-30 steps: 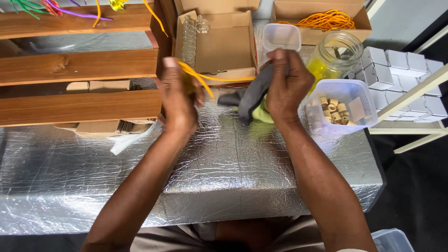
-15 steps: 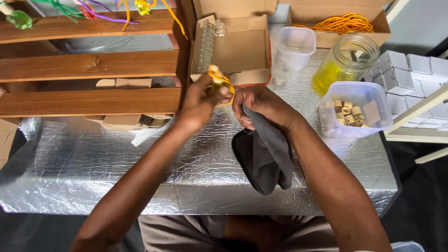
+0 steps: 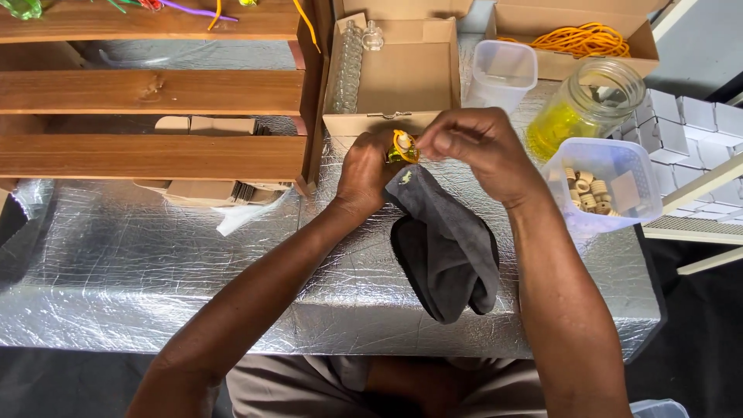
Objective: The person folds a small white cardboard box, tucks in the flaps, and places it with other similar boxes.
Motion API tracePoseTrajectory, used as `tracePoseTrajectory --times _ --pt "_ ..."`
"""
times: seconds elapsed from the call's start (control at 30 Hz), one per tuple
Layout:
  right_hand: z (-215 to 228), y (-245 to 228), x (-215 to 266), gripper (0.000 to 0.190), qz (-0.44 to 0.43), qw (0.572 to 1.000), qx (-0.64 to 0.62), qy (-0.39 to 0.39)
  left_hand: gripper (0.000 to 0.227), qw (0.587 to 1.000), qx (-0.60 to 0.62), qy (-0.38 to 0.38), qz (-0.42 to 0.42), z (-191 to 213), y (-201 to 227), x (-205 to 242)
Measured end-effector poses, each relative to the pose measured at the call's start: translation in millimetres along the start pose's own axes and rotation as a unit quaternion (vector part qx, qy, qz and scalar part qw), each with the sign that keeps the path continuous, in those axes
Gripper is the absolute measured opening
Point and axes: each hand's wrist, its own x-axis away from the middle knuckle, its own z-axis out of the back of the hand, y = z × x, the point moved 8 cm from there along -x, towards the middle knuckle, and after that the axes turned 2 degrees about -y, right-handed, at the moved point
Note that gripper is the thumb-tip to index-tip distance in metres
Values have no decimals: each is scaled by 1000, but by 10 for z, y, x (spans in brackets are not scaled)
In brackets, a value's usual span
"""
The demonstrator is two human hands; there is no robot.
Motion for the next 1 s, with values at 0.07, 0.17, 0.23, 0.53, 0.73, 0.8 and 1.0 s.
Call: tracePoseTrajectory --times 0.07,0.17,0.23,0.53,0.73,0.8,1.0 --pt "78 70 34 21 -15 1000 0 -2 32 1000 19 -3 2 26 23 -11" --pt "27 43 50 29 -57 995 30 -71 35 998 45 -28 21 7 -73 -24" --pt "-134 -4 63 40 -84 985 60 -139 37 997 53 -50 39 44 -118 18" --pt "-822 480 153 27 -202 928 152 -274 18 992 -97 -7 76 1212 -23 1018" --pt "-930 163 -82 18 45 994 87 -51 23 934 -237 265 39 2142 -471 1773" --pt "-892 148 -62 20 85 989 120 -5 28 949 -224 223 8 2123 -614 1760" --pt "-795 162 -55 9 61 986 157 -10 22 965 -214 142 -49 2130 -347 1443"
